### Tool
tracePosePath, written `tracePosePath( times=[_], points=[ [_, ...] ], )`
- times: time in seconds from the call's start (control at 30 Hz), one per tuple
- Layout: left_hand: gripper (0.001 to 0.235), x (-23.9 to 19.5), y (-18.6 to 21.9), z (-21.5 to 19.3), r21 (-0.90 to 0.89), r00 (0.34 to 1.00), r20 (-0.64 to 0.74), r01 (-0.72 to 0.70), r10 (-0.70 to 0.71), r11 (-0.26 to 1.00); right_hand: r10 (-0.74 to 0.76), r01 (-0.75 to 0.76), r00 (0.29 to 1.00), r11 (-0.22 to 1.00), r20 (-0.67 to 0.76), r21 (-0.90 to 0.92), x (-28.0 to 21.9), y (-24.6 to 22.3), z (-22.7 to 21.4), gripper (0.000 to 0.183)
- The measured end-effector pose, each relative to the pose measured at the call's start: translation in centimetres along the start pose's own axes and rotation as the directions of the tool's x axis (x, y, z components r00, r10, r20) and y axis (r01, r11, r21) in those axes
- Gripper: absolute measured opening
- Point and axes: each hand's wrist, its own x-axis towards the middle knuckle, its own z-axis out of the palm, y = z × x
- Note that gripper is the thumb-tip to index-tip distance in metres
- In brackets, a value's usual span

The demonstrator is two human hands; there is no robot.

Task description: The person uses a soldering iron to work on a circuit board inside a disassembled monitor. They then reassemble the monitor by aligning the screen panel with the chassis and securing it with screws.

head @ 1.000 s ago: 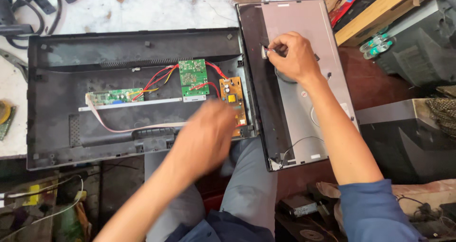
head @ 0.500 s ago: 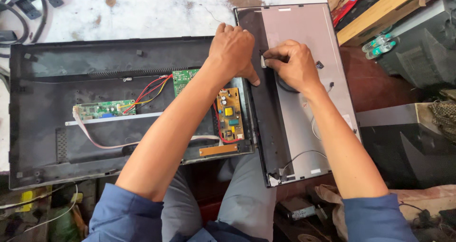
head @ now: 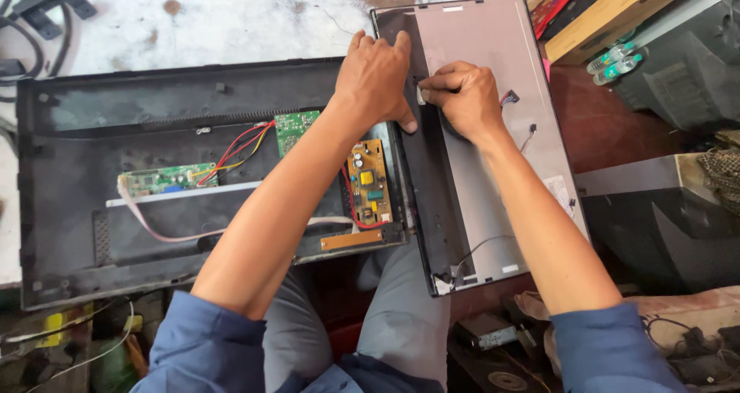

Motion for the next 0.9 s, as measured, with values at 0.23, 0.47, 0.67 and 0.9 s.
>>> tracePosePath(
  times=[0.23,0.47,0.67,0.9],
  points=[
    [0.120,-0.2,-0.6,-0.8,0.067,0.998,0.057,0.010,-0.014,0.998,-0.087,0.085,0.995,0.996,-0.050,-0.039,-0.8,-0.6,-2.6,0.027],
    [0.095,-8.2,-2.0,-6.4,-0.163,0.893,-0.448,-0.128,0.042,0.978,-0.098,0.040,0.945,0.982,-0.313,-0.187,-6.1,-0.1,-12.0,0.019],
    [0.084,-20.8,-3.9,-9.0,-0.232,0.809,-0.581,-0.060,-0.089,0.971,0.045,-0.103,0.976,0.956,-0.212,-0.273,-10.5,0.6,-13.9,0.017],
    [0.047,-30.3,-3.5,-6.4,-0.411,0.711,-0.631,0.033,-0.311,0.911,-0.097,0.036,0.978,0.950,-0.184,-0.311,-8.0,3.3,-11.6,0.019]
  ],
)
